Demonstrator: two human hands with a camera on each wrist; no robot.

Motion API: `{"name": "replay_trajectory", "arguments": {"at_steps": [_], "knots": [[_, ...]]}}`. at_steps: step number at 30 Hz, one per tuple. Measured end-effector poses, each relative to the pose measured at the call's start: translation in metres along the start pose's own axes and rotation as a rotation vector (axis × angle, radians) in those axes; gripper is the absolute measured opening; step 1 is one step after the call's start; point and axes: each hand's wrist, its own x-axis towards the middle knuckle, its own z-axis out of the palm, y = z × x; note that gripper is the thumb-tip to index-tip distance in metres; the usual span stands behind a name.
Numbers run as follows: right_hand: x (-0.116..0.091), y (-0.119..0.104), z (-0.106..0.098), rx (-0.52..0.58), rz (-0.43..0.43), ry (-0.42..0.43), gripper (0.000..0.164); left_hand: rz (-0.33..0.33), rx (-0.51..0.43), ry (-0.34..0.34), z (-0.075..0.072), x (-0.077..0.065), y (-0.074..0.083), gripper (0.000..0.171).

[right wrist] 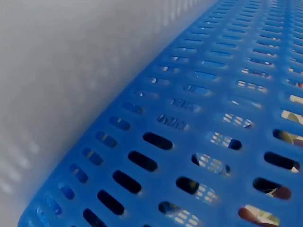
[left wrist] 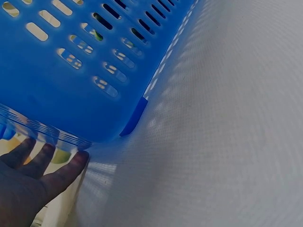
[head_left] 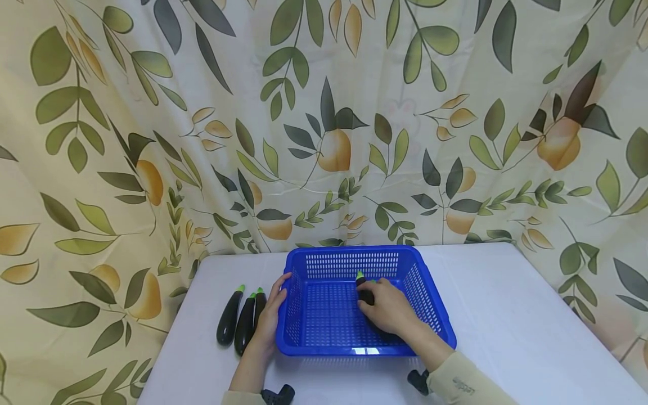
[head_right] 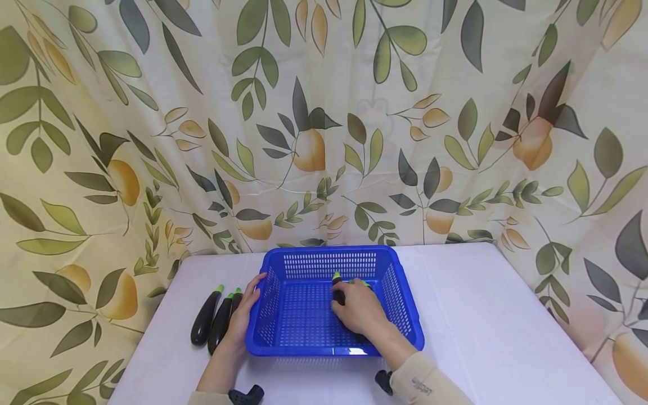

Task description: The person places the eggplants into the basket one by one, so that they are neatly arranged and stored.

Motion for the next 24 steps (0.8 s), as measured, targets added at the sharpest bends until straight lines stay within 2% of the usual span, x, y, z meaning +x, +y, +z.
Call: {"name": "replay_trajectory", "arguments": {"at_steps": [24], "knots": [[0.005, -0.003, 0.019, -0.098, 0.006, -0.005, 0.038, 0.004, 0.000, -0.001, 0.001, 0.000, 0.001, 0.048]]}}
